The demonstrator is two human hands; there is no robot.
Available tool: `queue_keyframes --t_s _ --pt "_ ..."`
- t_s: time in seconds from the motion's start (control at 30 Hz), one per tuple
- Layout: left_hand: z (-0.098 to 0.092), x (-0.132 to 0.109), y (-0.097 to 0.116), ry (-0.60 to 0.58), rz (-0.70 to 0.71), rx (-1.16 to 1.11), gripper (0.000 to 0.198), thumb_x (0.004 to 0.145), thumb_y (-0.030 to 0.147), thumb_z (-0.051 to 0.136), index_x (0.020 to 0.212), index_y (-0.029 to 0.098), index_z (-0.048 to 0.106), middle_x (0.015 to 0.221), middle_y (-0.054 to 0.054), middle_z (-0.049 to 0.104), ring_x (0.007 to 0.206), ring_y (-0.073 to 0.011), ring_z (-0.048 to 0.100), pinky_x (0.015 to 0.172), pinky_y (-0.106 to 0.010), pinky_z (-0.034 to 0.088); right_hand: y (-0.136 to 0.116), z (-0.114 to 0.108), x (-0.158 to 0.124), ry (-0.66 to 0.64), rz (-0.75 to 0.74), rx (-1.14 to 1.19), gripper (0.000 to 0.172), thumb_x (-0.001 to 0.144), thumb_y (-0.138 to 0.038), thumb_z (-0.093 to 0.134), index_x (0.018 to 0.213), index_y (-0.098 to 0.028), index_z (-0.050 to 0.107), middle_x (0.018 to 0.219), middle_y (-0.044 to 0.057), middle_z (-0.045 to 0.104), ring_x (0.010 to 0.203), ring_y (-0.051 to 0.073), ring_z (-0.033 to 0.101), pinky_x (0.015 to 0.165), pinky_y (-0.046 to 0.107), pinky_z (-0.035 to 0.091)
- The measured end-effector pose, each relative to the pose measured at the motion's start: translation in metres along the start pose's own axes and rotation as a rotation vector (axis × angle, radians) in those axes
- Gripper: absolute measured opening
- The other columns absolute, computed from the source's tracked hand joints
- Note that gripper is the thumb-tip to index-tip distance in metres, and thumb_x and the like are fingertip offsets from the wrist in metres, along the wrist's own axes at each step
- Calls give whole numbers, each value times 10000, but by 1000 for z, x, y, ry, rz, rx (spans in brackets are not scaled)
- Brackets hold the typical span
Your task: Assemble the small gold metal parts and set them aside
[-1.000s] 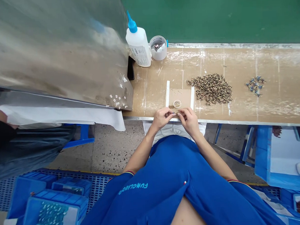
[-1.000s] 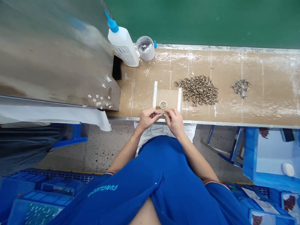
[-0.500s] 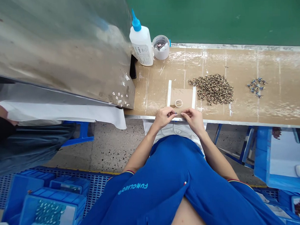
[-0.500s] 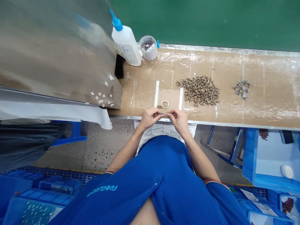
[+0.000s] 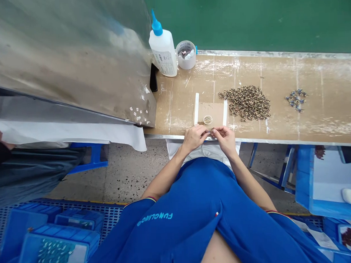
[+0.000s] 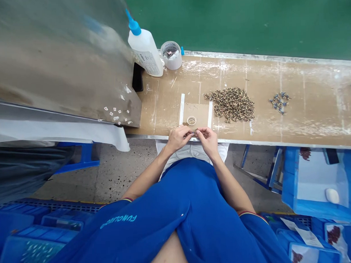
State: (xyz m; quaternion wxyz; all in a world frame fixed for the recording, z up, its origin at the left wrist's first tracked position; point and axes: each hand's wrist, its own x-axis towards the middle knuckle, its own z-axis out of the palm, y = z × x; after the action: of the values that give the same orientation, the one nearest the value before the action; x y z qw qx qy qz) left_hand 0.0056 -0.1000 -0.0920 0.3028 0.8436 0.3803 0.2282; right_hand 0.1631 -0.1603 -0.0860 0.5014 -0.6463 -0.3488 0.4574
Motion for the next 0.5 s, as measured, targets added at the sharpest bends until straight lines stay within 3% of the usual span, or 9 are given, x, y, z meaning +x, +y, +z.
queue_keyframes --t_s 0.33,0.5 --pt "2 0 -5 -17 58 12 179 968 301 612 859 185 694 759 -42 673 789 -199 617 651 -299 377 2 -5 0 -76 -40 -136 415 779 -615 728 864 -211 683 816 71 747 726 210 718 667 343 596" --pt "1 -1 -8 -23 107 24 227 1002 329 559 890 183 691 809 -53 687 824 -207 622 658 -303 375 -7 -8 2 -156 -13 -162 433 753 -630 745 834 -208 693 745 57 745 663 208 704 622 340 582"
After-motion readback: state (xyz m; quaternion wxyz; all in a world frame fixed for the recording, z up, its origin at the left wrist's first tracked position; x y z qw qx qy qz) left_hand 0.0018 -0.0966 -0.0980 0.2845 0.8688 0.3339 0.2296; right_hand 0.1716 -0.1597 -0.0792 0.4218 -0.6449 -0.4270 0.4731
